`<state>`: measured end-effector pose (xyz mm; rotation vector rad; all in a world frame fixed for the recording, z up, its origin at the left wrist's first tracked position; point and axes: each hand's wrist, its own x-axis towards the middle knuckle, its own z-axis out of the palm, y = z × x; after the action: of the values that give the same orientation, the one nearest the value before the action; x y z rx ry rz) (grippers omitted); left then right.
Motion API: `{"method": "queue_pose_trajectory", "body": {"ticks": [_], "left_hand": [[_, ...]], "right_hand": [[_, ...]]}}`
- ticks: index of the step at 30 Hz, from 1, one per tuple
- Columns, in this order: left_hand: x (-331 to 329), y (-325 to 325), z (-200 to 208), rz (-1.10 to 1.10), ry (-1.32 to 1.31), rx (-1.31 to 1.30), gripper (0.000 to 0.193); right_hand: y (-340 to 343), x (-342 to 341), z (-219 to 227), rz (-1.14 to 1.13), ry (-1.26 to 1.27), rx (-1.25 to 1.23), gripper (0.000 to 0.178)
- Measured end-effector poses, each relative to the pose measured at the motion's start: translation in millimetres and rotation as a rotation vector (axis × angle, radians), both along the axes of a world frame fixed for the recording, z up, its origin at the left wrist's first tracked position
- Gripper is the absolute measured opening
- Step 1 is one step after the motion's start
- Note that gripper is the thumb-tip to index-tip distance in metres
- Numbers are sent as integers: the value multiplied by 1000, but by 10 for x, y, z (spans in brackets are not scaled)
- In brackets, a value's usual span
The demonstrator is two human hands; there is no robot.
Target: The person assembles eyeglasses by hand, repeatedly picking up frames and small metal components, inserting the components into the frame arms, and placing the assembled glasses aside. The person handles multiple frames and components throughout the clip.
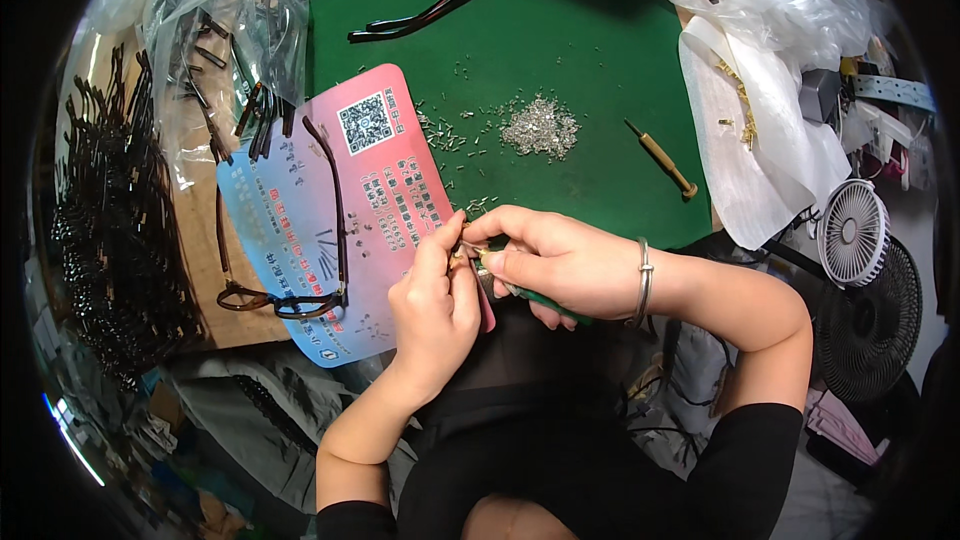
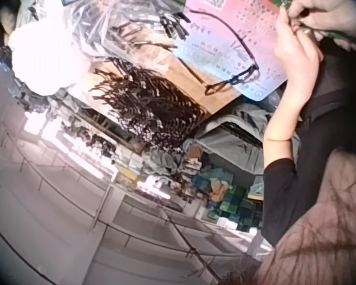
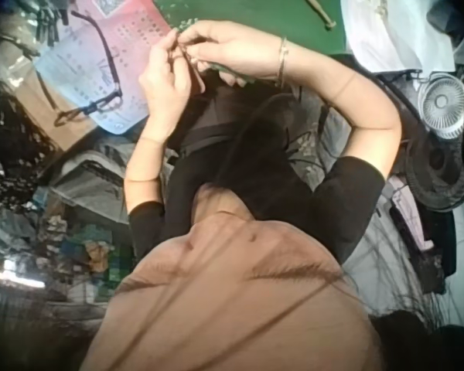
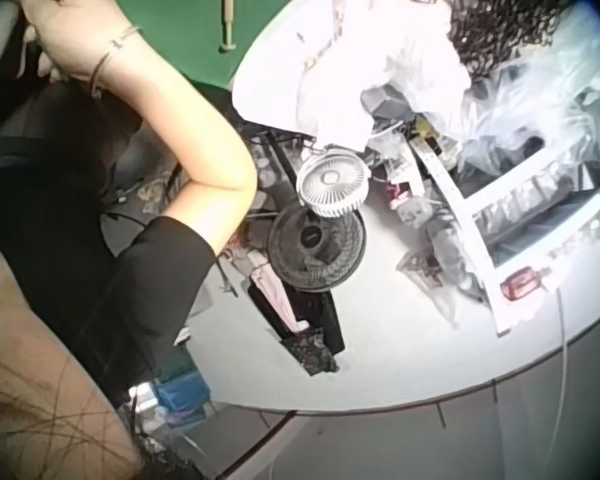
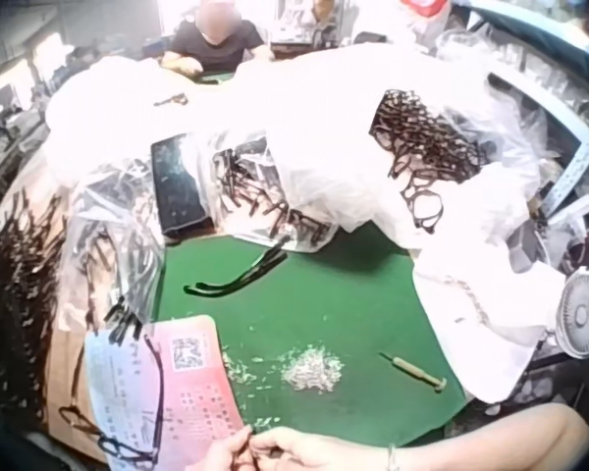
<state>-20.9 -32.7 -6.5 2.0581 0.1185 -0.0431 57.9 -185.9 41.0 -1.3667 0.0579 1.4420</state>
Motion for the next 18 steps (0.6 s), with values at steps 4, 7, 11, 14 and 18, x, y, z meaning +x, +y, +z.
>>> {"method": "queue_pose_trajectory", "body": {"ticks": [4,7,11,14,18], "left_hand": [[11,11,-21,-25,-32,5,36],[7,23,-23,-32,-36,11,37],[11,13,-10,-36,-36,27,37],[8,11,-19,-34,-50,53,37],[12,3,-37,-40,-77,82,38]], "right_hand": [[36,18,31,51,-40,-61,36],[63,30,54,98,-83,-114,34],[50,-82,-108,116,-401,-100,32],[74,-118,-113,182,-564,-133,30],[88,-147,-73,293,-684,-226,27]]}}
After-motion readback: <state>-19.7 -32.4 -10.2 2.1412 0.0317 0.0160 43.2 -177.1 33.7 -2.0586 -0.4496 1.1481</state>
